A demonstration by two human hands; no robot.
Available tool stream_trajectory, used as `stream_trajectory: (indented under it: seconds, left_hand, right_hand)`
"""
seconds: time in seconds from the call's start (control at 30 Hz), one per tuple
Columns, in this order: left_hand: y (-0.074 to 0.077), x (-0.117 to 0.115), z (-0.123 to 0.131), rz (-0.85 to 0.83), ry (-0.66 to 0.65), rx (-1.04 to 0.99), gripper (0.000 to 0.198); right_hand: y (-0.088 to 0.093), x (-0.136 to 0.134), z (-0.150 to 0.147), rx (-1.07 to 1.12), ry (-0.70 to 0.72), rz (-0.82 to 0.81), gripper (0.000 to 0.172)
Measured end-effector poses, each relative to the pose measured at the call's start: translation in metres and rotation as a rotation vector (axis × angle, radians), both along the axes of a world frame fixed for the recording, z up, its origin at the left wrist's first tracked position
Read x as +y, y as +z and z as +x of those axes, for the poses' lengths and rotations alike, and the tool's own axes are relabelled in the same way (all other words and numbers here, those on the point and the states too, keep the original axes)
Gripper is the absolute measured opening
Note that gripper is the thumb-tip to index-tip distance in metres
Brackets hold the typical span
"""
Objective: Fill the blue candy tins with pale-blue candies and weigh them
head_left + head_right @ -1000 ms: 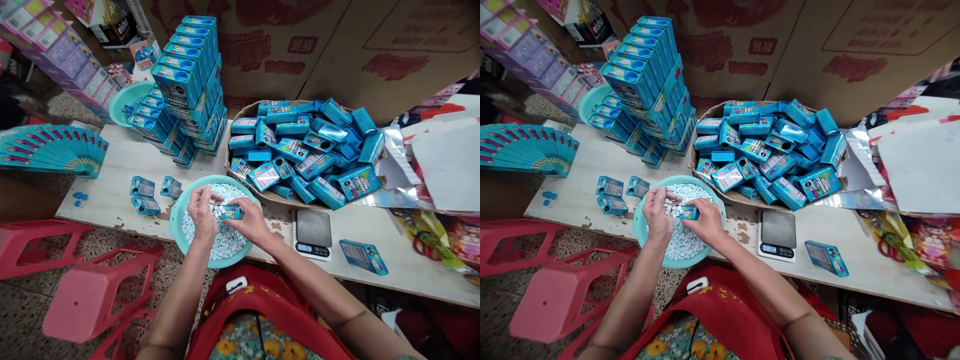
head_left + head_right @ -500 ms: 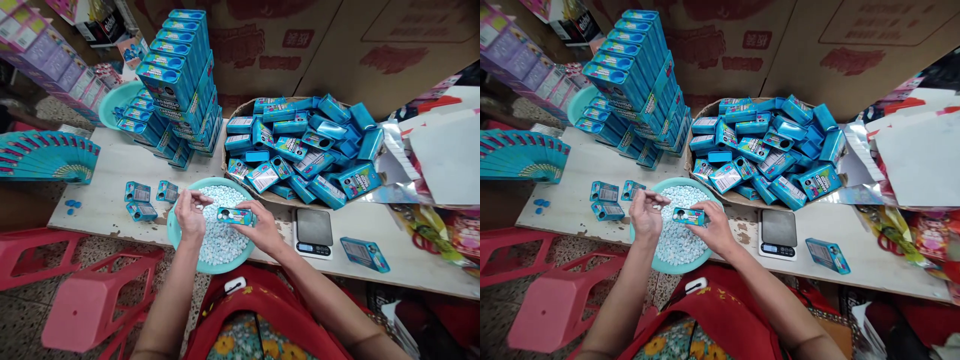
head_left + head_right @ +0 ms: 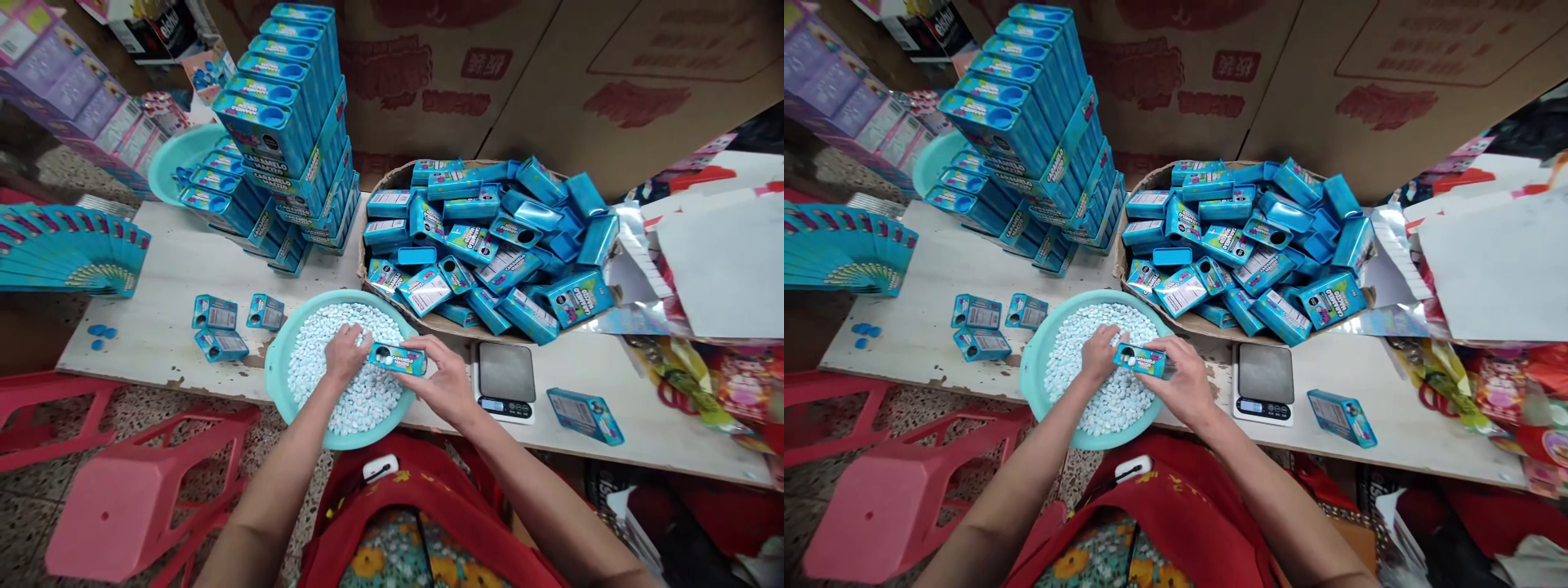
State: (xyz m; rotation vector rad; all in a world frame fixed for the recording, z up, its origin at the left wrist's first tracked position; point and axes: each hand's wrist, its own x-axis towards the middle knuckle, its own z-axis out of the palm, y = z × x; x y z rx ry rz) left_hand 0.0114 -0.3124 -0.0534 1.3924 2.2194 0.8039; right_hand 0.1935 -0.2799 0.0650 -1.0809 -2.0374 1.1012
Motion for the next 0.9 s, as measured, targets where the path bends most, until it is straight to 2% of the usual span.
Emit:
stream_trajectory:
  seconds: [0.1, 0.2, 0.27, 0.37, 0.43, 0.5, 0.63, 0.9]
  left_hand:
    - [0.006, -0.009, -0.004, 0.095, 0.279, -0.311, 0.018]
    - [0.033, -0.015, -0.004, 0.26, 0.497, -0.799, 0.021]
    - [0.061, -0.019, -0.001, 0.392, 0.528, -1.052, 0.022]
    - [0.101, -0.022, 0.005, 0.528, 0.496, -1.26, 0.023]
    - [0.118, -0.022, 0.008, 0.584, 0.517, -1.301, 0.023]
    - [0.126, -0.02, 0.01, 0.634, 0.555, -1.285, 0.023]
    - [0.13, -0.017, 0.009, 0.713, 0.583, -1.239, 0.023]
    - [0.139, -0.014, 0.008, 0.718, 0.563, -1.194, 0.026]
  right_hand:
    - [-0.006, 0.002, 0.001, -0.048, -0.012, -0.001, 0.029]
    - [-0.009, 0.002, -0.003, -0.093, 0.031, 0.008, 0.029]
    - [-0.009, 0.001, -0.009, -0.126, 0.064, 0.033, 0.029]
    - [-0.005, -0.003, -0.024, -0.199, 0.11, 0.102, 0.028]
    - [-0.001, -0.006, -0.034, -0.237, 0.149, 0.14, 0.027]
    - [0.004, -0.008, -0.041, -0.25, 0.192, 0.16, 0.028]
    - [0.011, -0.01, -0.047, -0.246, 0.217, 0.171, 0.03]
    - [0.014, -0.008, -0.045, -0.136, 0.192, 0.124, 0.032]
